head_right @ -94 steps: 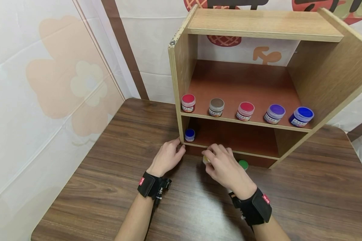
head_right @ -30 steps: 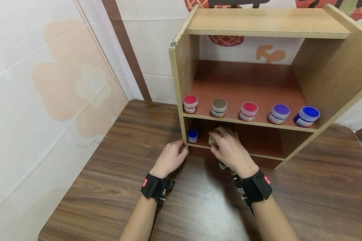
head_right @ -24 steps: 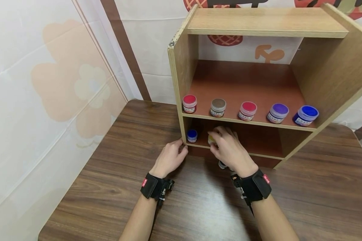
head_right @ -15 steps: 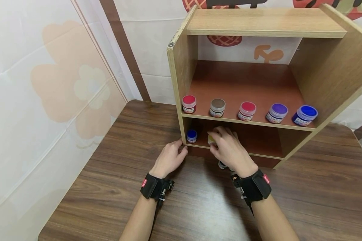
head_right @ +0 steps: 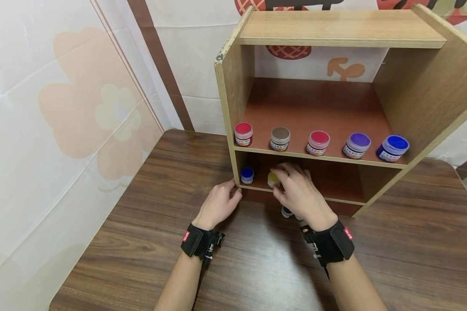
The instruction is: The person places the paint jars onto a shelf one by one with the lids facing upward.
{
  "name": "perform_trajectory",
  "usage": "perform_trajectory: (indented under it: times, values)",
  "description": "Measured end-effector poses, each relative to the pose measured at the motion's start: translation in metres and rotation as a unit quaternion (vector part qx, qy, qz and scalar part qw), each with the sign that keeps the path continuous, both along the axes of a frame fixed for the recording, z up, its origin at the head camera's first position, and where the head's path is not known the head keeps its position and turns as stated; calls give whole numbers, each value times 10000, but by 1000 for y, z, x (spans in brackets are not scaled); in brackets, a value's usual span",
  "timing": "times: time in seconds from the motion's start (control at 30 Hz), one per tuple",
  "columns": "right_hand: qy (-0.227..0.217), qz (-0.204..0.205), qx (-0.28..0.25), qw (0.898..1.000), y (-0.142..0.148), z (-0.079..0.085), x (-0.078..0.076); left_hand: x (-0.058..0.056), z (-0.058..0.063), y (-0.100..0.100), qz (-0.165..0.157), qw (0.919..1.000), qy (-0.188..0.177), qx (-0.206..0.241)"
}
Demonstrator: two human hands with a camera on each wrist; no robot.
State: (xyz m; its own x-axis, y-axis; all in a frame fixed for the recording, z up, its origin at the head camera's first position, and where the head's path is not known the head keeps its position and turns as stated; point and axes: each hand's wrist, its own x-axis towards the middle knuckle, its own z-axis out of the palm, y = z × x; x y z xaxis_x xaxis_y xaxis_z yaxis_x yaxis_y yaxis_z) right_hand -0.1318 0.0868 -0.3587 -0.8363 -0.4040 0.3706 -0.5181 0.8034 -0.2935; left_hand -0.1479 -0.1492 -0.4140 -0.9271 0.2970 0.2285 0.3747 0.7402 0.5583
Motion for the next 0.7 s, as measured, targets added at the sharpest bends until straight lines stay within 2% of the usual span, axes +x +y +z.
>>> perform_trajectory:
  times: [0.27, 0.43, 0.57, 0.7]
  values:
    - [648, -101, -317, 9973, 20, -3, 20, 0, 0, 0, 10, 10000, 7, -1]
    - [902, 170, -131, 9957, 26, -17, 31, 0, 1, 0, -33, 10000, 16, 36]
    - [609, 318, 232, 9974, 24, -31, 38, -1, 0, 0, -10, 10000, 60, 23]
    - [61, 131, 710, 9974, 19, -42, 45, -1, -2, 0, 17, 10000, 45, 13]
